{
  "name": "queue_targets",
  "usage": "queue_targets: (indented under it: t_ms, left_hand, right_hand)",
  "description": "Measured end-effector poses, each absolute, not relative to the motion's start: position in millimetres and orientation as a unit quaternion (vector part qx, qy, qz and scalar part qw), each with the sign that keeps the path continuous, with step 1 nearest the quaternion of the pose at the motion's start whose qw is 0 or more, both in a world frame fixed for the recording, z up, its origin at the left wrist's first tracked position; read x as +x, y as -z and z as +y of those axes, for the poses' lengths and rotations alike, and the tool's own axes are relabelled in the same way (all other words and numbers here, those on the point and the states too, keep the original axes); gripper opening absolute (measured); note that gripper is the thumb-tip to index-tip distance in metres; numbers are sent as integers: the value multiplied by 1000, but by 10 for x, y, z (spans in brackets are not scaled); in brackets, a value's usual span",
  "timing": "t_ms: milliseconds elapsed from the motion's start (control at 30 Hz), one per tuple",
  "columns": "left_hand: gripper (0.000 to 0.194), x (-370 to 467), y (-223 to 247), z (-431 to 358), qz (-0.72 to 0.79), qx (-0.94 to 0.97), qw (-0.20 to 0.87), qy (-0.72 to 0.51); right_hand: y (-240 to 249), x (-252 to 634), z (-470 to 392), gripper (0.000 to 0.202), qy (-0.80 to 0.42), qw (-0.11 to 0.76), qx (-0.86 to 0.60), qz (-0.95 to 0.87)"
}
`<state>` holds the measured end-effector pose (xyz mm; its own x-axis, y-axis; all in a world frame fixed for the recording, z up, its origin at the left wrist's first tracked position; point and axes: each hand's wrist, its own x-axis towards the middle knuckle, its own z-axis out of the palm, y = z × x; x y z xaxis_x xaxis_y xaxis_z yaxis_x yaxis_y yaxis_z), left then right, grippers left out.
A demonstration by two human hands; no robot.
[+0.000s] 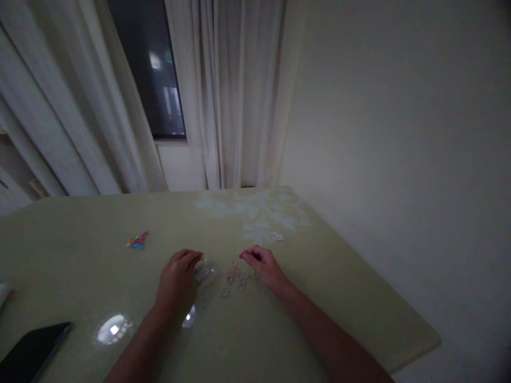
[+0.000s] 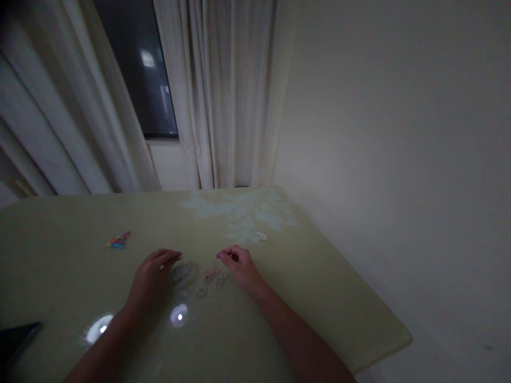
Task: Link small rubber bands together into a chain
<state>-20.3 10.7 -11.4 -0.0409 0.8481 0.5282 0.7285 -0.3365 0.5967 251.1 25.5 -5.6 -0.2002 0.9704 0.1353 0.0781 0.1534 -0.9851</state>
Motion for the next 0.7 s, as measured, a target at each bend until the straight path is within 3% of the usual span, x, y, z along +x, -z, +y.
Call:
queue_targets:
  t_ms: [167,300,433,600,700]
  left_hand:
    - [33,-178,43,58,545,796,15,-262]
    - [41,-136,24,65,535,823,-22,-189]
    - [43,-95,55,82,525,834,-50,-160]
    - [50,-94,97,64,520,831,-87,-176]
    - [48,-30,114,16,508,832,-96,-202]
  right_hand:
    - [72,2510,252,30,-453,455,-445,-625]
    - [74,2521,248,22,-422,450,-453,-644]
    - [113,2534,228,9,-325,407,-459,-719]
    - [169,2473,227,21,-218,306,-453,-808]
    - [166,2426,254,18,-184,262,-460,-828]
